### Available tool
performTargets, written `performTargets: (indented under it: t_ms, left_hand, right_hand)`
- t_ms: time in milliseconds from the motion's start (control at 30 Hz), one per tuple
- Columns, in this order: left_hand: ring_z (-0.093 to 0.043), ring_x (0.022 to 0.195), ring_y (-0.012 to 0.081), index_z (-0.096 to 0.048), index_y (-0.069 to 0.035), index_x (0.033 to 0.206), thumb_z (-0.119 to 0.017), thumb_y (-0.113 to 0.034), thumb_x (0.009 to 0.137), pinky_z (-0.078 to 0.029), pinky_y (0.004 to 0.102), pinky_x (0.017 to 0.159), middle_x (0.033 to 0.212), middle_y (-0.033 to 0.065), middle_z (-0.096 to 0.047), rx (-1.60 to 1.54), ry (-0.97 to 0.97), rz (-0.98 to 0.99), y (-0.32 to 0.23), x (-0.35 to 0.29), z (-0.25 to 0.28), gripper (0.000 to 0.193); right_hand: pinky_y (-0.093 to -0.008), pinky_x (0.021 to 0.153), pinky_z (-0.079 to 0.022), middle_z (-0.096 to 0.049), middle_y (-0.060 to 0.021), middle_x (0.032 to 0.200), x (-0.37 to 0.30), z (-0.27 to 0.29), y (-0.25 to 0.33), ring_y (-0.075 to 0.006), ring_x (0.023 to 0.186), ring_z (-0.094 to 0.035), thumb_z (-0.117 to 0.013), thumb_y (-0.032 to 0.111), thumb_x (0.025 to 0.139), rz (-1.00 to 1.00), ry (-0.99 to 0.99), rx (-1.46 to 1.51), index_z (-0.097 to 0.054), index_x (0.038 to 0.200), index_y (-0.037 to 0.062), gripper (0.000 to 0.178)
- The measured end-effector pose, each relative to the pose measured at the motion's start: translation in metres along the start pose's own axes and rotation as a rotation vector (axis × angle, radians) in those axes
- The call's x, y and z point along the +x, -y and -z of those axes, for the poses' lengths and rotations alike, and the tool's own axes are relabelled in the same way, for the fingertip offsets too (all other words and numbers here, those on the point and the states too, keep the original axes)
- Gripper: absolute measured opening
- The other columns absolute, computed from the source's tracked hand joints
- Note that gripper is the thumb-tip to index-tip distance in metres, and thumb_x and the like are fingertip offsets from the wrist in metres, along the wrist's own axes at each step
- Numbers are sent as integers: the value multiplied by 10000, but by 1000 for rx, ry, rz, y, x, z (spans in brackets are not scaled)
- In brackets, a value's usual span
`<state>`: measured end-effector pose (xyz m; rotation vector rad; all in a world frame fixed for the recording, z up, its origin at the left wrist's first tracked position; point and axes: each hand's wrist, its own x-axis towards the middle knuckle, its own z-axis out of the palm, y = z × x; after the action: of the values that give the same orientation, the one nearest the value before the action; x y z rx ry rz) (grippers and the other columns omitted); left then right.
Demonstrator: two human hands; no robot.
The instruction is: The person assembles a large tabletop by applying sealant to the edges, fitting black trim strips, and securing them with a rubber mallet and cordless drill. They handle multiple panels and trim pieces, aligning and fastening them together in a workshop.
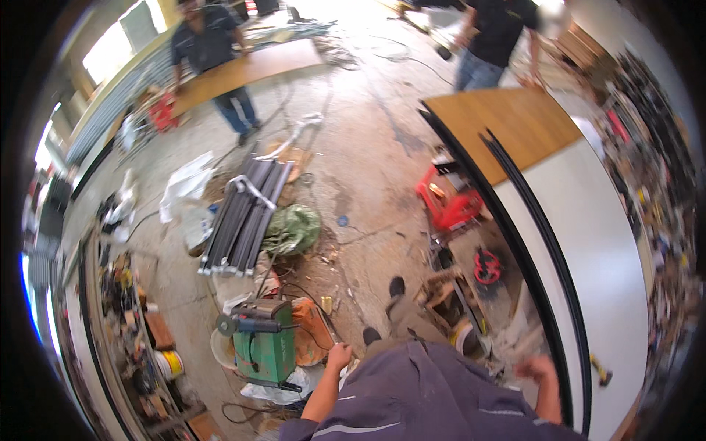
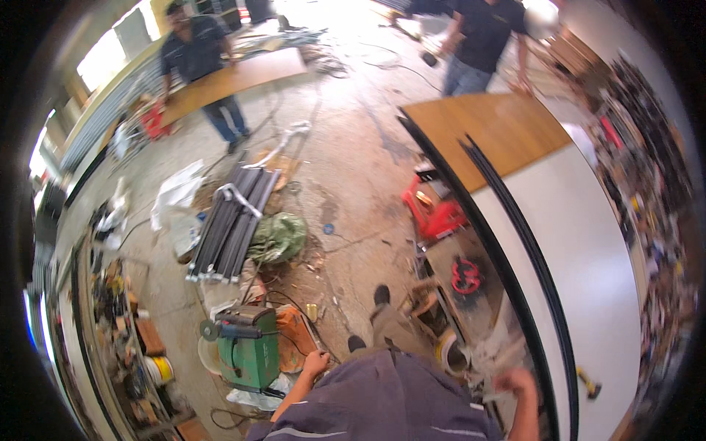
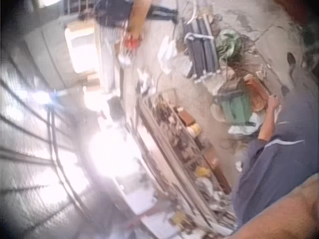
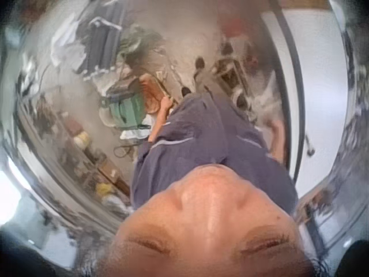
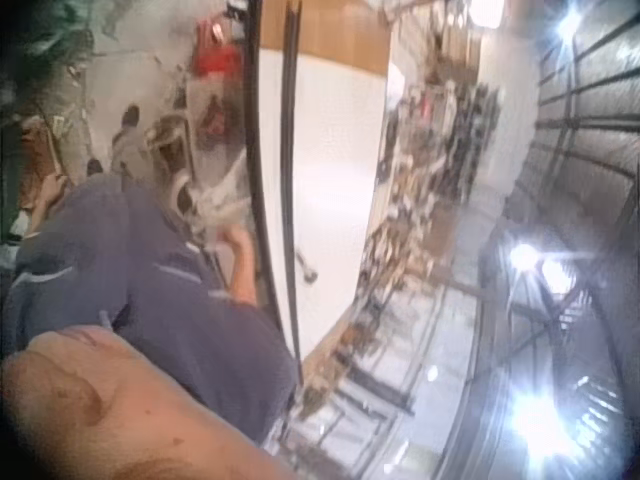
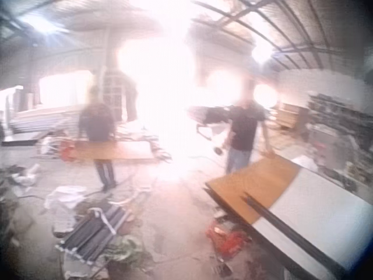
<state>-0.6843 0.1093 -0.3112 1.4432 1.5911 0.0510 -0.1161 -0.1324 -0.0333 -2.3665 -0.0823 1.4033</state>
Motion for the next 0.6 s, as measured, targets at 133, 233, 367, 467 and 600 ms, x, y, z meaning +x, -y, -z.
performTargets:
  t_ms: [133, 233, 367, 467, 600]
  left_hand:
    - [-681, 985, 399, -745, -32, 1032, -590, -369, 865, -528, 457, 886, 993, 239, -712, 53, 36, 37, 13, 1, 4, 406]
    - [-690, 973, 391, -749, -21, 1021, -604, -359, 863, -531, 447, 883, 989, 234, -717, 25, 5, 88, -3, -4, 19, 400]
    - [-713, 926, 358, -752, -9, 1004, -620, -348, 856, -543, 414, 852, 937, 221, -730, -80, -66, 142, -21, 10, 40, 393]
    - [-725, 867, 330, -751, 6, 989, -615, -323, 858, -551, 393, 812, 885, 206, -736, -128, -112, 175, -67, 6, 65, 379]
    - [-730, 788, 284, -736, 38, 976, -613, -277, 870, -559, 376, 748, 845, 185, -741, -94, -162, 193, -107, 29, 82, 354]
  right_hand:
    - [-324, 672, -578, -731, -164, 846, -36, -28, 143, -238, 723, -721, -574, 134, 900, 342, 36, 105, -681, 981, -79, 252]
    - [-298, 660, -537, -711, -113, 821, -14, -83, 240, -176, 712, -674, -571, 117, 891, 636, 116, 8, -672, 937, -39, 192]
    - [-333, 667, -473, -631, -102, 765, 27, -157, 320, -148, 713, -564, -585, 117, 874, 902, 82, -392, -604, 947, -43, 177]
    - [-353, 771, -517, -696, -174, 924, 79, -202, 354, -248, 856, -672, -595, 179, 868, 988, 130, -270, -650, 1057, -27, 285]
    - [-451, 830, -522, -704, -210, 1041, 149, -226, 400, -363, 991, -684, -576, 198, 854, 1053, 34, -586, -708, 1074, 37, 303]
